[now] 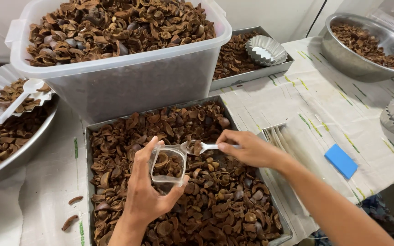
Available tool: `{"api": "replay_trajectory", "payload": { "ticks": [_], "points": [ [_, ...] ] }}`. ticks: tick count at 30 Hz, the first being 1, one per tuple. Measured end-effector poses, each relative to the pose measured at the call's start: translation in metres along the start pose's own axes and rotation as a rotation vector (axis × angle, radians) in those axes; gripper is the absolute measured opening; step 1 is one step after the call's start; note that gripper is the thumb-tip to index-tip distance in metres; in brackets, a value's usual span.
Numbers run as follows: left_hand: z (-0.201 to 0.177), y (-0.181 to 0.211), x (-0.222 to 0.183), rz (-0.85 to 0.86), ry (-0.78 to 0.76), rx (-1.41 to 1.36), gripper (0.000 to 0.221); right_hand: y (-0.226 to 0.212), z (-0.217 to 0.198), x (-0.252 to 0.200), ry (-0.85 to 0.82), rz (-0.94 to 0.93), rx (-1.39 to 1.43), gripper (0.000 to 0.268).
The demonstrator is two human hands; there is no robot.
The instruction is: Scooping dried husks into small plastic bags using a spoon
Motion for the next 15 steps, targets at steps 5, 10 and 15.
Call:
{"api": "replay_trajectory", "payload": {
  "ticks": [5,10,15],
  "points": [
    [0.003,-0.003,-0.002,-0.022,-0.034,0.004,0.096,-0.018,-0.041,-0.053,0.041,-0.065,-0.186,0.022],
    [0.006,-0.004,-0.002,0.000,-0.035,0.047,0.108,-0.091,-0.066,-0.099,0.059,0.094,-0.389,0.026],
    [0.005,-0.004,-0.002,-0.026,-0.047,0.074,0.112,-0.145,-0.047,-0.099,-0.008,0.230,-0.553,0.023]
  ]
}}
Point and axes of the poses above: each hand's wrist, its own x-axis towards the middle knuckle, its own z-axis out of the palm, y = z × x, the point moved 2 cm from there along x, towards the middle knuckle, and after that the axes turned 12 degrees about -y, right-handed, at the moved point
